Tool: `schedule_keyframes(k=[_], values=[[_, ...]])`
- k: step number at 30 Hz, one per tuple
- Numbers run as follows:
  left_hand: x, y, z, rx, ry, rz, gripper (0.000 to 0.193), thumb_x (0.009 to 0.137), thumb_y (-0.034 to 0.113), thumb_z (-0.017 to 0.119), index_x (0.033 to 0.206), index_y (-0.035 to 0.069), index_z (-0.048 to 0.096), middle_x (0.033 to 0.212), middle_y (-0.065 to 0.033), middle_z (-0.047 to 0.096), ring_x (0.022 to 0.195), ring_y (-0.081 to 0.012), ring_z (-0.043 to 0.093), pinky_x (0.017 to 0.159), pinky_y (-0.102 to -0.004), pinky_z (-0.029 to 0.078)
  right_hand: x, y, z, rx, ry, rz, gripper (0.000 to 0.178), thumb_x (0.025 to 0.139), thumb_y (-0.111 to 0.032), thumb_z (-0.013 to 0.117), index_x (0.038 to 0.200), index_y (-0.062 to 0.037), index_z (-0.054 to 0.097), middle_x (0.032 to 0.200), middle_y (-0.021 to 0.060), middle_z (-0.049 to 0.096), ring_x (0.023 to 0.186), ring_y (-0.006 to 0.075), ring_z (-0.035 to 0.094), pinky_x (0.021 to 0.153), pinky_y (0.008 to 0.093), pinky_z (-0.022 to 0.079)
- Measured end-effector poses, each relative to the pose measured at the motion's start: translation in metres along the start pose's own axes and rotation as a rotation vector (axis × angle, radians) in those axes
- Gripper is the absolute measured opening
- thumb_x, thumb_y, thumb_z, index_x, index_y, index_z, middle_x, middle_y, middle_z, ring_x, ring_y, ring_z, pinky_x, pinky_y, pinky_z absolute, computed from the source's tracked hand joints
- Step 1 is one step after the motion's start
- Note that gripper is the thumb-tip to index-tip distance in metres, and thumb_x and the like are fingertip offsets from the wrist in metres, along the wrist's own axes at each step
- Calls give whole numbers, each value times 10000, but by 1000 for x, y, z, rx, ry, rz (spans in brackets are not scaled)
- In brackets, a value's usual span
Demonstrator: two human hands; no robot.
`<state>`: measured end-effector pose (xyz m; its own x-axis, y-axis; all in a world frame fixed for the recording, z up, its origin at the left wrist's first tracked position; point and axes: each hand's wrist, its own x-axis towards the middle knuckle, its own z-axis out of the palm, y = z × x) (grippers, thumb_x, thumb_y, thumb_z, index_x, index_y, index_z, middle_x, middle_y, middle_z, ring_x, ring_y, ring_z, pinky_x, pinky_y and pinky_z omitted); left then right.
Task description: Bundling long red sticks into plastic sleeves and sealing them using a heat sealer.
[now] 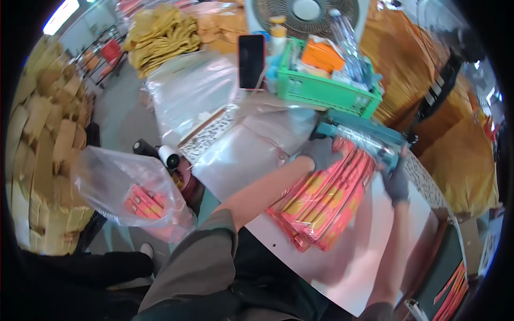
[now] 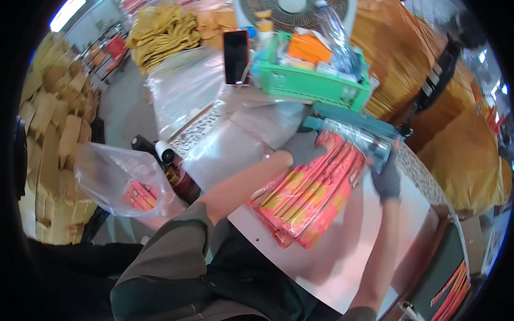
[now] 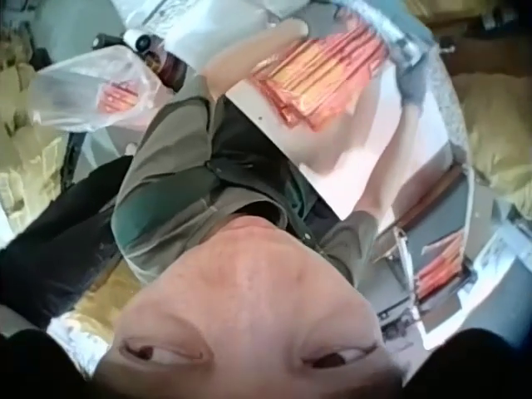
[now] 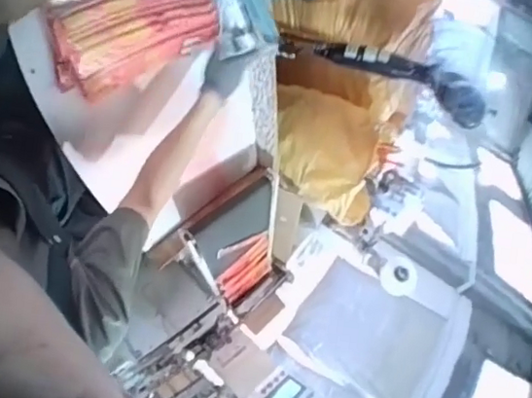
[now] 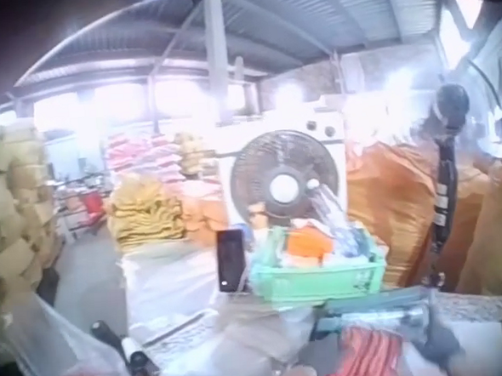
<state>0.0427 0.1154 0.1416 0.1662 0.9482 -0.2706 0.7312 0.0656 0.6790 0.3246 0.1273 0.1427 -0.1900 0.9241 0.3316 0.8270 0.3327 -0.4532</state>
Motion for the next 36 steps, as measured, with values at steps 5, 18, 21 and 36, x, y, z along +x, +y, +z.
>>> schedule_keyframes(k=[5,18,21,36], values=[[-65,-35,7,-20,269,361,694,784,500,585,1241,-4,443,1200,-220,538,1089,-324,548,926,-393,425,-101,-74,46,879,-250,221,672,874,-262,597,1379,15,252,1330,142,414,1191,203,425,1001,325,352],[-294,-98,-128,-407,365,9,500,843,328,603,1206,-6,520,1109,-115,599,945,-190,562,844,-296,439,-149,-261,108,1851,-640,406,634,855,-447,523,1332,-56,373,1281,123,490,1149,275,491,986,412,398],[-384,-158,-205,241,918,18,377,722,195,687,1072,88,599,1058,-75,615,876,-164,598,769,-304,469,-102,-351,103,1896,-793,267,624,854,-402,548,1336,-53,360,1276,126,491,1140,276,502,985,421,399],[-506,-335,-277,-534,889,-136,535,746,42,539,1266,-60,464,982,-23,616,735,-62,551,655,-194,446,-189,-549,275,557,-901,-650,720,732,-404,650,1249,33,403,1277,207,426,1179,328,438,1004,417,336]])
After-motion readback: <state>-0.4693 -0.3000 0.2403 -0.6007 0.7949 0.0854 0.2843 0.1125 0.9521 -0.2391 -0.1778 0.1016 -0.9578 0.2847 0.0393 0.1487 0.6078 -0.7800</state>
